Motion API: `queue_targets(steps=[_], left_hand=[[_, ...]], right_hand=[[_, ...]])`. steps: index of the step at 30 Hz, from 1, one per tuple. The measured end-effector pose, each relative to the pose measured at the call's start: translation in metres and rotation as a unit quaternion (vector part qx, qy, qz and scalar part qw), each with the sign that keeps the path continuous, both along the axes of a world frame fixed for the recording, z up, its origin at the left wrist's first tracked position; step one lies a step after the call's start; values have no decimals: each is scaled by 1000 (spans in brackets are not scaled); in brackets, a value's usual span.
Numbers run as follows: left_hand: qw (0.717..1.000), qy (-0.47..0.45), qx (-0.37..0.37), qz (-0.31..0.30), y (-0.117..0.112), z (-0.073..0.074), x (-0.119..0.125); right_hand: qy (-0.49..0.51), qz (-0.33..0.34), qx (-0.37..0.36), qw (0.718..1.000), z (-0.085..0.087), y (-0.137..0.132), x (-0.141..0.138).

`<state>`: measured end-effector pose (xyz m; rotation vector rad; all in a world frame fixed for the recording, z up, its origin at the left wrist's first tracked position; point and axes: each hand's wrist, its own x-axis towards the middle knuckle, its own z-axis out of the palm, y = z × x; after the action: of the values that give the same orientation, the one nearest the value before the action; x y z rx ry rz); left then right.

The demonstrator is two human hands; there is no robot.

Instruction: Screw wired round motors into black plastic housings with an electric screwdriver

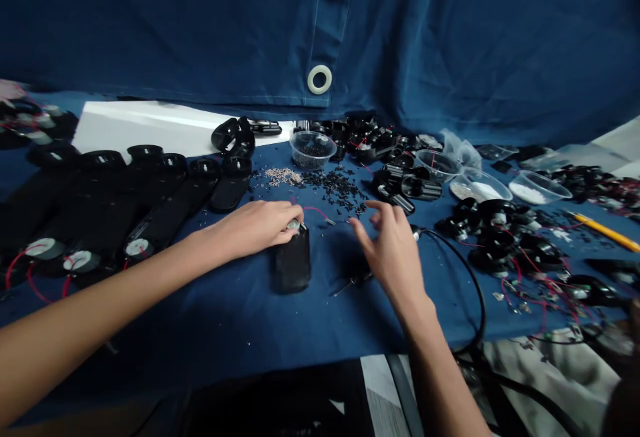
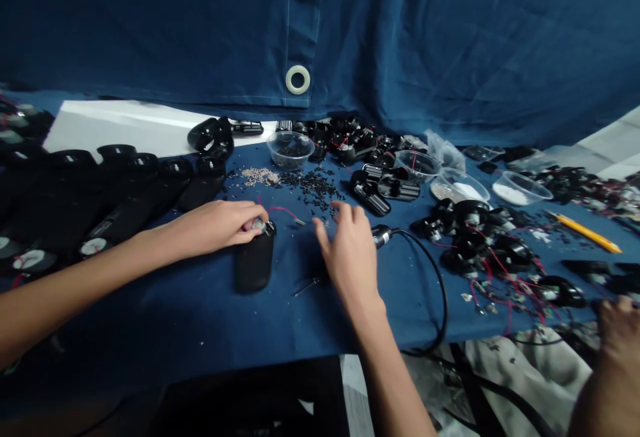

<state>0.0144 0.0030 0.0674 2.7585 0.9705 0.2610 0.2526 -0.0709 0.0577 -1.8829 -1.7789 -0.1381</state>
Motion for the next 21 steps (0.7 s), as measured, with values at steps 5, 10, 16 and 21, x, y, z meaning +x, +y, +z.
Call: queue_targets(steps=[5,10,16,21], left_hand=[[986,-37,3,160,-13,6,1],[967,6,-27,252,-28,3,14],[976,46,43,209,-38,0,17],[984,7,140,106,-31,11,7]], right_hand=[[10,-201,-171,964,-9,-26,29],[246,-181,-245,920,-25,-19,35],[424,-172,-146,877,-27,-20,41],[569,-138,-4,811,-12,-29,48]])
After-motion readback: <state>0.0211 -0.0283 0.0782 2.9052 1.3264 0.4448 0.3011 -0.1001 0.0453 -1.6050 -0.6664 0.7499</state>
